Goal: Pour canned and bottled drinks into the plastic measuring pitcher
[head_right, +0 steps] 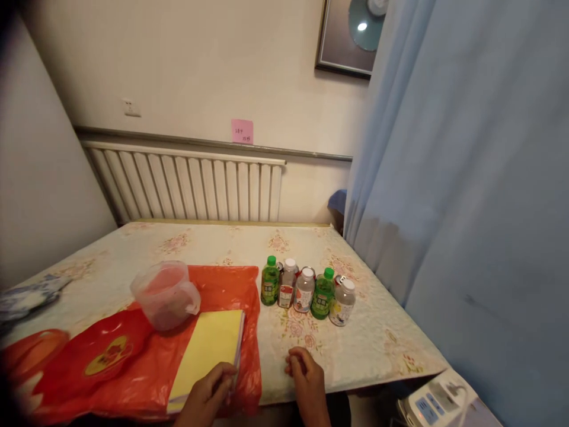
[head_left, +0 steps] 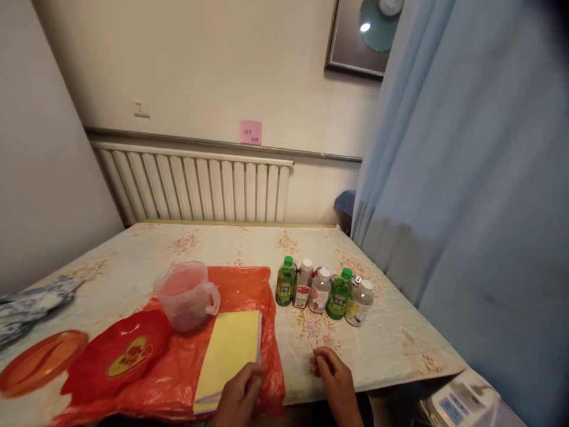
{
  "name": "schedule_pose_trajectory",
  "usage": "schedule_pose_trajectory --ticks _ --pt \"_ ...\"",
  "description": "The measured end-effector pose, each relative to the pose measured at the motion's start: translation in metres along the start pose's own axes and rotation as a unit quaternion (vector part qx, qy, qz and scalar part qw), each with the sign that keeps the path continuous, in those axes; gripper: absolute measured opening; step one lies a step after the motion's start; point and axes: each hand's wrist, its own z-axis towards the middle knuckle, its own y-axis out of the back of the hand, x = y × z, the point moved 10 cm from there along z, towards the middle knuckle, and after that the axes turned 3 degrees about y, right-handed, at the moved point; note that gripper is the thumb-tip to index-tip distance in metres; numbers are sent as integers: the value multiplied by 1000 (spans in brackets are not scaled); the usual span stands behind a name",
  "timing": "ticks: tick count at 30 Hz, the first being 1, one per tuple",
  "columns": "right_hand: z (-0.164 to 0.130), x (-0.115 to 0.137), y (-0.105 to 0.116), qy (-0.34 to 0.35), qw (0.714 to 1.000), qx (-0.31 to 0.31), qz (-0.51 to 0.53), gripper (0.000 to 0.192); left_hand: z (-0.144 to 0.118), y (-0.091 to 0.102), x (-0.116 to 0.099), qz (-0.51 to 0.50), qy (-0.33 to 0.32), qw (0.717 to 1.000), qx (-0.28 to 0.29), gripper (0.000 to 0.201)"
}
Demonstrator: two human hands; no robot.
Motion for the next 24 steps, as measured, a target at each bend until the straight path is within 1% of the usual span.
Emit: schedule_pose_trajectory --ticks 2,5,10,14,18,21,24 --pt "-10 7 -19 -2 999 34 8 29 -5 -2 -2 0 1 1000 8 35" --pt "-21 14 -42 4 997 80 3 26 -11 -5 -2 -10 -9 1000 20 32" --pt "-34 25 -65 36 989 140 -12 20 -14 -5 0 -8 -29 999 20 30" --pt "-40 29 -75 57 984 168 -11 19 -14 -6 -2 10 -36 999 27 31" --pt "-44 36 -83 72 980 184 -5 18 -15 -6 -12 18 -41 999 29 34" --pt "-43 49 -86 80 980 180 1 17 -17 0 -27 32 -59 998 10 37" --pt "-41 72 -87 106 979 173 -7 17 -16 12 -46 50 -81 995 -34 38"
